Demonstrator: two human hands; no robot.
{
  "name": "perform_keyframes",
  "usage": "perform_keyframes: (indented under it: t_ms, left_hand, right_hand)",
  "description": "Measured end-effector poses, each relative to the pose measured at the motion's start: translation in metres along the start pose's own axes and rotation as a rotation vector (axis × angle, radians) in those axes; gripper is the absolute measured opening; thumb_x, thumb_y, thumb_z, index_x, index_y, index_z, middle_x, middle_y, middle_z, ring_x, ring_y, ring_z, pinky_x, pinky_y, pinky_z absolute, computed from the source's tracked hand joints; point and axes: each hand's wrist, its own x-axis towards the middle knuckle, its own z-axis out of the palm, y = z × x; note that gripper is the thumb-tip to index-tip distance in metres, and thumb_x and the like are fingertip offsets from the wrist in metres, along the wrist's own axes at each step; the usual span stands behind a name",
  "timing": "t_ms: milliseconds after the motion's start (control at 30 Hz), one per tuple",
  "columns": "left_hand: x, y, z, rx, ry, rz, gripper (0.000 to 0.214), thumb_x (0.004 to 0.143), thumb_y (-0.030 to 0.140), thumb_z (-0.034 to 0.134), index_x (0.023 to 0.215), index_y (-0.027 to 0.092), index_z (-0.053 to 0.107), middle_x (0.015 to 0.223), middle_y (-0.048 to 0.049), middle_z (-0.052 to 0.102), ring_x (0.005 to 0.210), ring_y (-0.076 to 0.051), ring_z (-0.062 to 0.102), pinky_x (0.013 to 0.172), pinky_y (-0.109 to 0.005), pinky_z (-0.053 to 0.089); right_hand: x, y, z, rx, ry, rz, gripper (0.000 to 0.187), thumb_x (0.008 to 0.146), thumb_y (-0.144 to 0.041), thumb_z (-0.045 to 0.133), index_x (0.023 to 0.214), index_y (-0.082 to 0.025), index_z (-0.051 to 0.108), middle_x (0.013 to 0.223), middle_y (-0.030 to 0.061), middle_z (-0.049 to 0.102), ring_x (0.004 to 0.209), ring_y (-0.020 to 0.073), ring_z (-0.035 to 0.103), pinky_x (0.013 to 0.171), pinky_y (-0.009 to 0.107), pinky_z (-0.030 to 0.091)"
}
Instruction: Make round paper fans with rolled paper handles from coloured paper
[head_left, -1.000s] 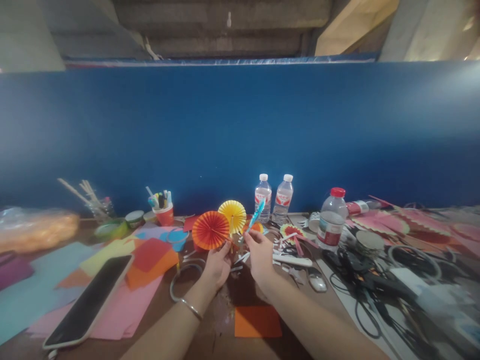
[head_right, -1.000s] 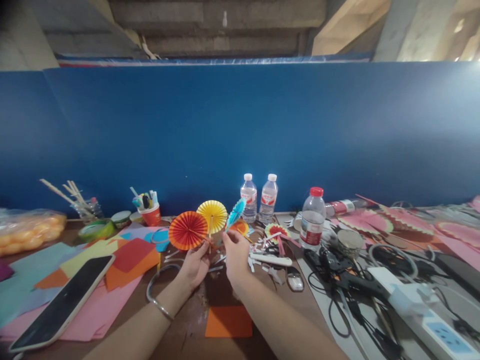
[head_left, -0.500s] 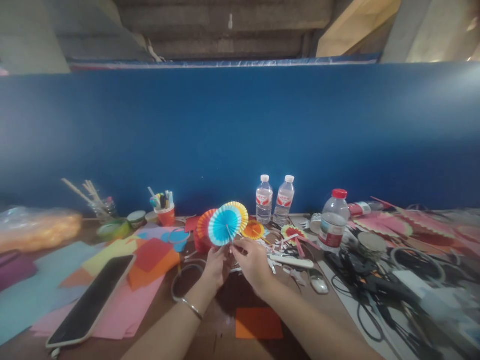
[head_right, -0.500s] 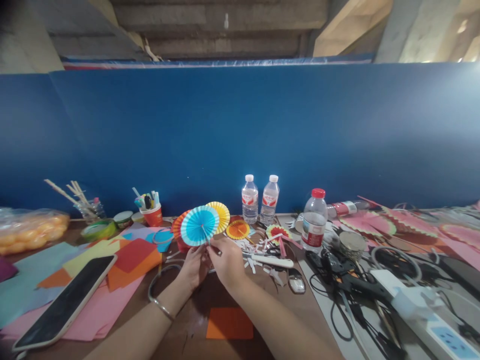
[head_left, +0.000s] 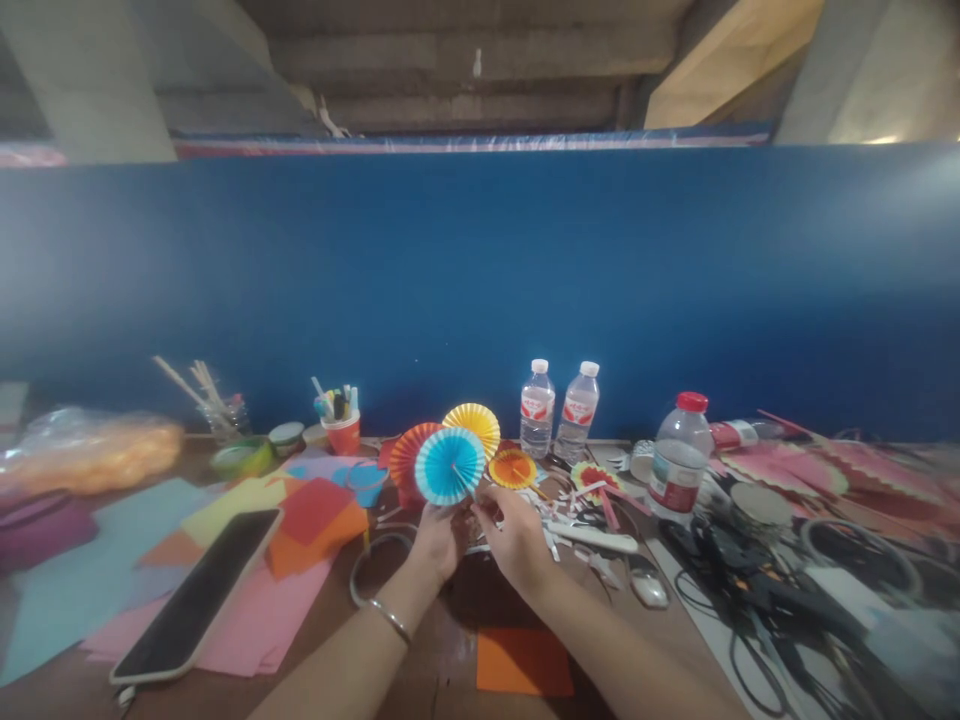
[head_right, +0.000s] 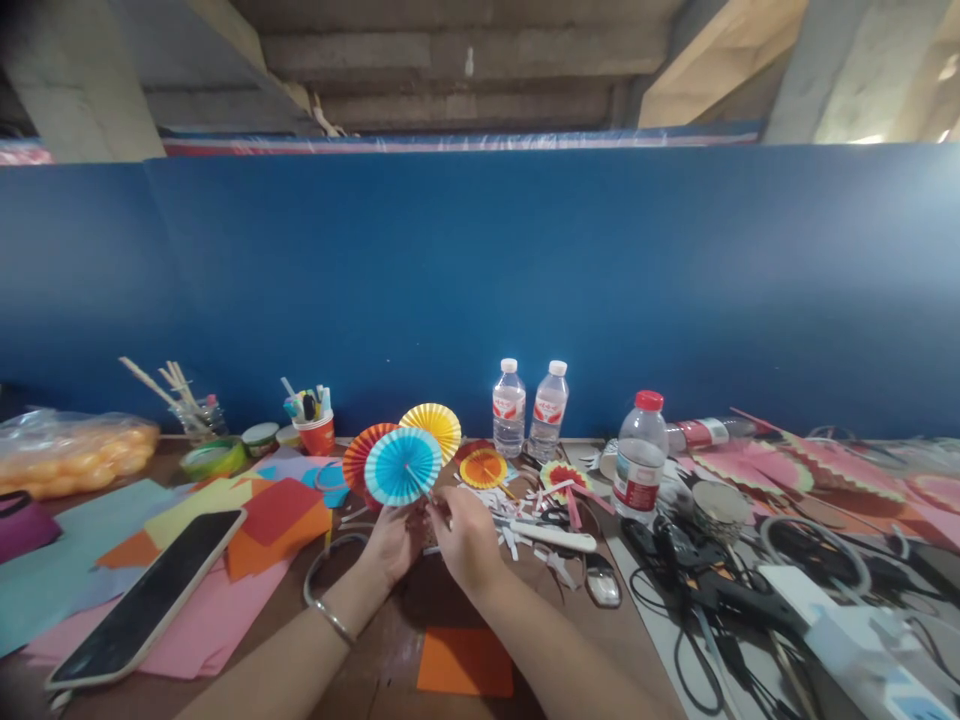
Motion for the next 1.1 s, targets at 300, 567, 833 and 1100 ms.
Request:
perform_keyframes:
  t_ms: [300,567,833,1100]
  left_hand:
    - [-0.0035,-0.0011,0.0003,0.024,-0.024,0.002,0.012,0.06,0.015,0.07,0.068,0.013,0.062,0.065,-0.0013,0.065,0.059,-0.01,0.06,0.058,-0.02,0.046]
    - [0.0021,-0.0031,-0.001,0.016,-0.041,0.006,0.019,0.053,0.011,0.074,0.068,0.012,0.062,0.067,-0.0015,0.065,0.063,-0.011,0.06,0.062,-0.021,0.048]
    - [0.0002,-0.002,-0.0011,-0.009,-0.05,-0.035,0.013,0.059,0.008,0.069,0.069,0.013,0.063,0.072,-0.0034,0.068,0.07,-0.012,0.063,0.07,-0.022,0.049]
    - [-0.0035,-0.0013,0.0043,0.021,-0.054,-0.009,0.017,0.061,0.008,0.07,0.075,0.014,0.065,0.075,-0.0033,0.069,0.07,-0.013,0.064,0.069,-0.022,0.049]
  right_hand:
    - [-0.0027,-0.0012,-0.0005,-0.015,-0.083,-0.094,0.015,0.083,-0.015,0.046,0.088,-0.018,0.06,0.077,0.0056,0.059,0.074,0.0166,0.054,0.067,0.027,0.043]
    - [-0.0026,0.0026,0.004,0.016,-0.017,-0.049,0.017,0.082,-0.017,0.046,0.074,-0.017,0.061,0.066,0.0033,0.055,0.065,0.014,0.052,0.061,0.023,0.042]
    - [-0.0001,0.0019,0.0026,-0.018,0.018,0.014,0.019,0.081,-0.017,0.047,0.066,-0.017,0.059,0.064,0.002,0.052,0.062,0.0129,0.05,0.059,0.022,0.04]
    - [0.0005,0.0046,0.0046,-0.007,-0.048,0.019,0.015,0.081,-0.018,0.05,0.075,-0.016,0.063,0.068,0.0035,0.057,0.065,0.0142,0.054,0.062,0.023,0.043]
